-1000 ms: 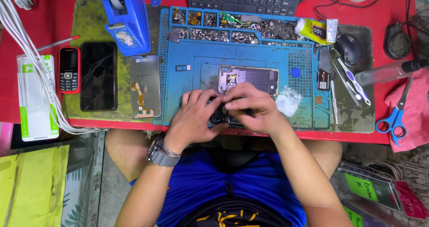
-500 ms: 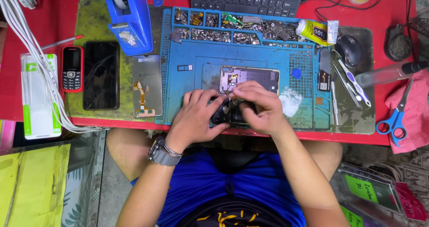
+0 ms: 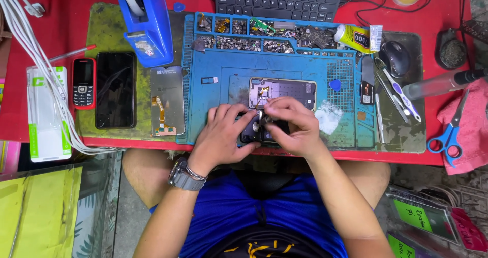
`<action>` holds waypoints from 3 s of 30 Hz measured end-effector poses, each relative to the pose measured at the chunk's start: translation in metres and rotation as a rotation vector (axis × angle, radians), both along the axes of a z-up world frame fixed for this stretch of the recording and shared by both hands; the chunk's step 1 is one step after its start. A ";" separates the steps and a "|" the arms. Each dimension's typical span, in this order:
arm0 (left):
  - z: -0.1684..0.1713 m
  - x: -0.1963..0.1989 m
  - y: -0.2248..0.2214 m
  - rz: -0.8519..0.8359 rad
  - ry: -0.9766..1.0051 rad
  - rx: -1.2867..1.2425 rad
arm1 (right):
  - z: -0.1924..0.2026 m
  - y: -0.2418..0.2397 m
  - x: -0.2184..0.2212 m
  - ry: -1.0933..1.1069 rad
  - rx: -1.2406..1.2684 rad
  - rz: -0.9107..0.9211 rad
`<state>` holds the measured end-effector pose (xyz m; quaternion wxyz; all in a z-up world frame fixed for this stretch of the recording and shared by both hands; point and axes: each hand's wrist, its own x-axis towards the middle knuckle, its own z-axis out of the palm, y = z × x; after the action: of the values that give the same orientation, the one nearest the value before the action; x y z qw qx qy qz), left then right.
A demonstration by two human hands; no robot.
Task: The person cleans the back of a smartphone with a cloth, then uses a prying tool to separate the back cover from the frame. They lift the cover to reveal the internal components, including the battery and circuit board, and continue to work on the device with a screwdriver.
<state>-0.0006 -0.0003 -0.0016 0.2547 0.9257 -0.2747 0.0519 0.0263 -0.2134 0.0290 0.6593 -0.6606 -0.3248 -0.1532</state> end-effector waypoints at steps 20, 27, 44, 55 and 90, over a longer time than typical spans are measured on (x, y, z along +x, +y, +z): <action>-0.006 -0.003 -0.005 0.011 -0.076 -0.092 | -0.042 -0.009 -0.006 0.122 0.116 -0.091; -0.010 0.005 -0.026 0.044 -0.118 -0.120 | -0.037 -0.016 -0.010 0.180 0.260 -0.102; 0.010 0.030 -0.046 -0.171 -0.334 0.393 | -0.086 -0.136 0.003 0.413 0.738 -0.345; 0.024 0.089 -0.078 -0.138 0.064 0.303 | -0.085 -0.133 0.003 0.471 0.718 -0.355; 0.008 0.003 -0.022 0.079 0.034 0.060 | -0.076 -0.014 -0.010 0.252 0.346 -0.411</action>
<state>0.0025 -0.0219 0.0062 0.2293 0.9438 -0.2351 0.0378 0.0159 -0.2271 -0.0468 0.7525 -0.6040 -0.0690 -0.2532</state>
